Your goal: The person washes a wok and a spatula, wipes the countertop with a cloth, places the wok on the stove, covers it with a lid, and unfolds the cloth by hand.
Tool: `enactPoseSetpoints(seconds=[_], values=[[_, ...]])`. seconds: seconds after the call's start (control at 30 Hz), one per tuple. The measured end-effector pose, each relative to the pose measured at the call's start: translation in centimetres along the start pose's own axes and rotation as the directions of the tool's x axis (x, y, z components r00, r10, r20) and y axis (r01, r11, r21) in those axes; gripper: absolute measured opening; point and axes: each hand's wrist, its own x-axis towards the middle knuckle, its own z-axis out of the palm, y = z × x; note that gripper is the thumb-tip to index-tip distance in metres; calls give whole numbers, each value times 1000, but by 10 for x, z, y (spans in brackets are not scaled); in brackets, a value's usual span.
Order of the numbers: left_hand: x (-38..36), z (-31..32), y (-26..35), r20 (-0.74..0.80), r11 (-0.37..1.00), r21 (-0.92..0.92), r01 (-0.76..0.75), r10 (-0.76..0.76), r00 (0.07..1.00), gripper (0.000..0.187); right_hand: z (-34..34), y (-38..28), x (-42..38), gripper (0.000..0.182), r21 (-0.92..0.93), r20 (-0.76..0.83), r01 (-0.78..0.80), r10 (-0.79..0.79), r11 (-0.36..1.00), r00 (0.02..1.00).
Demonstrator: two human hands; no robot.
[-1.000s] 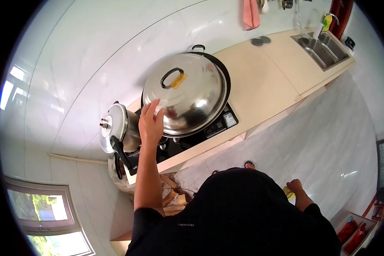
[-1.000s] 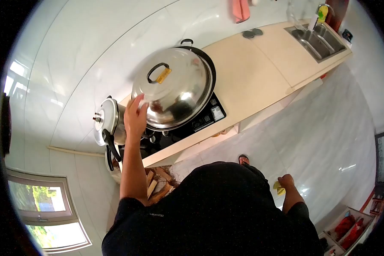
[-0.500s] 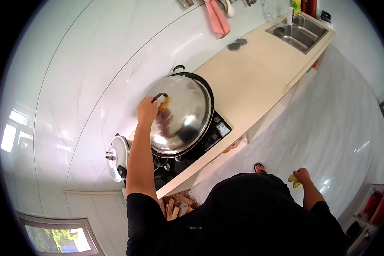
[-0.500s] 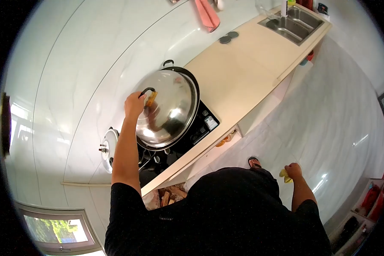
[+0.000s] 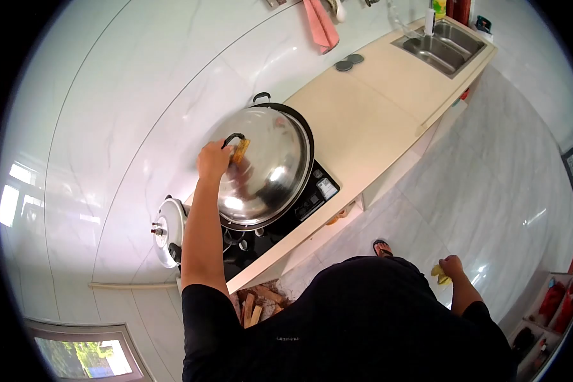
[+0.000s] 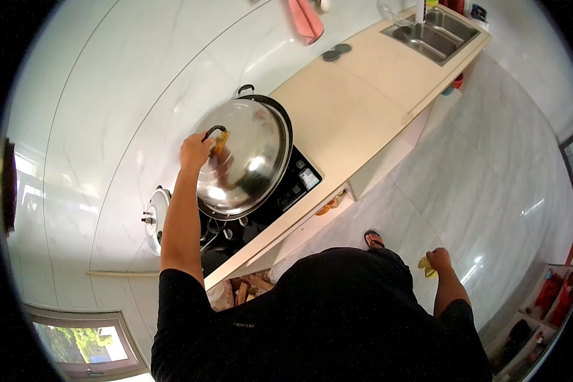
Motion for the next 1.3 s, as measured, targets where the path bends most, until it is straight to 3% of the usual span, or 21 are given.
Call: enactPoseSetpoints(seconds=[0.07,0.17,0.37,0.47,0.57,0.7,0.9,1.0,1.1,1.13,1.23,1.3], values=[[-3,-5,1,3,998,-62,22,-21,1000,29,-3,-12,5,41,69,-105,-11,18,998,994],[0,-11,1,58,991,-105,85,-79,995,29,-17,-31,7,41,129,8,-73,73,989,997],[5,-2,-10,84,983,-162,83,-70,994,27,-19,-40,3,42,51,22,-25,24,998,999],[6,-6,-10,104,973,-191,127,-108,989,26,-13,-32,7,43,-79,71,25,-19,997,997],[2,-9,-1,103,959,-242,149,-127,986,26,-18,-29,-5,44,31,33,-52,51,998,998],[-1,-11,-1,128,926,-344,154,-116,985,27,-10,-21,-2,45,-15,42,31,-30,999,999],[-3,-6,-3,109,936,-338,99,-65,992,28,-8,-35,-5,43,56,23,-17,15,998,1000],[-11,-19,9,153,972,-198,125,-96,984,35,-9,-42,-7,42,85,7,-12,11,996,1000],[-17,15,-23,-290,983,-160,-88,38,956,47,-8,-42,-4,41,105,-9,22,-21,994,1000],[-27,7,-23,-238,987,-153,-57,20,971,53,-8,-42,-4,42,121,-6,19,-18,992,1000],[-88,-26,1,-214,899,-434,56,-163,963,51,-11,-39,-7,43,141,14,-7,5,990,1000],[-137,-18,-6,-355,919,-384,87,-234,905,51,-12,-37,-10,43,126,28,-29,25,992,999]])
